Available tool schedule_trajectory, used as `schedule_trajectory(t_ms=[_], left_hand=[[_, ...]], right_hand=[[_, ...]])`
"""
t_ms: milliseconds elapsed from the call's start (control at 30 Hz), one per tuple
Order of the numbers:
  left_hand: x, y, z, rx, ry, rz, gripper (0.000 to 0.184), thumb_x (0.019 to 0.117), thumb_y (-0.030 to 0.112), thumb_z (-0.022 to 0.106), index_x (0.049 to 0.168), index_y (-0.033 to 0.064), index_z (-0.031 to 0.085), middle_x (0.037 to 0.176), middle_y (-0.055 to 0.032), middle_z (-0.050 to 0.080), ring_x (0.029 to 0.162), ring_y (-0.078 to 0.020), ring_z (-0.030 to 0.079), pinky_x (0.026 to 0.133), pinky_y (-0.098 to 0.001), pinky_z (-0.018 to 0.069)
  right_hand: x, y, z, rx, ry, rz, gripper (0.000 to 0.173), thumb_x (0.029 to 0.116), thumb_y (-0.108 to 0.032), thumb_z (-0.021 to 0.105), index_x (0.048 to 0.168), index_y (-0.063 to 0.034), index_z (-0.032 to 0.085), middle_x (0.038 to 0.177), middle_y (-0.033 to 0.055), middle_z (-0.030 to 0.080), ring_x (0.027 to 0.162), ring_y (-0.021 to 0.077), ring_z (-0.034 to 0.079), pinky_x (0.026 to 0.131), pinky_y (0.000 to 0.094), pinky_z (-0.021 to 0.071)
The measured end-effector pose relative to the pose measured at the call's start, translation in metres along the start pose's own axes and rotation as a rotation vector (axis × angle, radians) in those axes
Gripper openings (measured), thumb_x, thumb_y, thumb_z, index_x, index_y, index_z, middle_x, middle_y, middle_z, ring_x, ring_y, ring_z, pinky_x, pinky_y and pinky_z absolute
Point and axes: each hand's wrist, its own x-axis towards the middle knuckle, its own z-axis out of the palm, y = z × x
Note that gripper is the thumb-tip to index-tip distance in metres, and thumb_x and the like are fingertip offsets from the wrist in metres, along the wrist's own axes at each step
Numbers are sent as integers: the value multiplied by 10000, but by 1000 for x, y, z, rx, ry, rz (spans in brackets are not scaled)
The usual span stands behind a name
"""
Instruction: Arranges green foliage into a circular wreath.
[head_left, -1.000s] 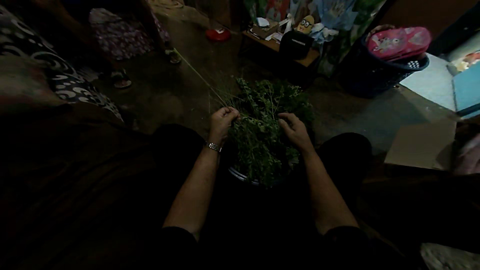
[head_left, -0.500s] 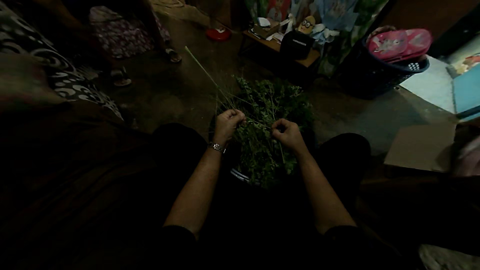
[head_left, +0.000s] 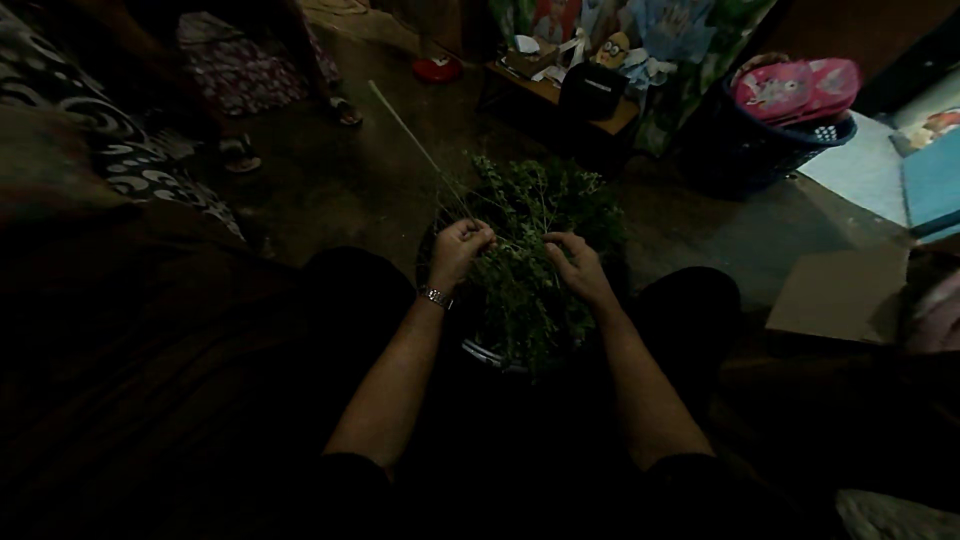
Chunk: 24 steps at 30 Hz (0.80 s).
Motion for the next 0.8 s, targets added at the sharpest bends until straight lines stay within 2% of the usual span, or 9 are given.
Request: schedule_trajectory(t_ms=[33,100,200,267,367,433,533,700,800], left_hand=[[-2,-1,2,3,-26,5,112,1008,64,613,1083,-19,627,861,-26,692,763,-69,665,751,-252,576],[-4,-3,8,-13,-61,-3,111,1008,63,616,1082,-20,626,850,-27,694,757,-76,672,751,-258,583],[-5,-4,11,-53,-86,-16,100,1007,48,610,1080,-21,622,834,-27,696,753,-85,685,756,-266,593],[-5,-4,11,-62,-78,-20,92,1008,44,609,1075,-17,622,831,-21,694,749,-78,682,752,-258,590],[-4,-6,11,-63,-72,-27,96,1002,45,619,1079,-12,624,839,-22,696,751,-78,679,749,-258,587],[-4,-5,12,-44,-82,-33,106,1000,51,624,1082,-16,625,843,-22,693,751,-75,674,750,-254,582],[-6,-3,13,-22,-72,-40,100,994,47,635,1070,-17,628,844,-19,691,745,-60,671,741,-241,581],[-2,-4,9,50,-31,-70,136,998,69,641,1096,-25,632,862,-39,692,742,-61,667,745,-246,578],[-1,-3,9,58,-13,-75,131,992,61,648,1086,-28,633,857,-44,692,740,-68,667,742,-248,577]], right_hand=[[-1,-5,3,35,-47,37,355,1077,-254,533,1335,-30,631,1362,182,619,1267,306,588,1074,487,476],[-1,-8,10,133,-108,41,317,1063,-206,568,1308,-14,626,1274,159,664,1129,234,659,974,428,543],[-2,-9,16,254,-116,63,211,1012,-89,637,1195,13,656,1095,122,695,917,134,671,832,310,571],[-3,-12,18,287,-88,138,151,993,-63,657,1124,13,665,983,102,686,811,111,643,758,283,558],[-3,-18,18,307,-67,256,116,993,-39,644,1096,12,651,899,93,683,728,119,655,703,286,576],[-4,-22,17,298,-27,325,121,988,-23,626,1096,24,654,866,106,675,697,138,635,680,309,560],[-3,-27,15,247,0,384,131,971,-13,641,1092,36,660,912,140,683,736,185,669,730,363,590],[-2,-25,10,104,-15,361,133,958,-34,656,1078,17,680,997,160,687,804,232,681,755,427,593],[-1,-24,7,66,-16,354,140,956,-46,660,1083,5,688,959,152,684,783,222,658,735,417,569]])
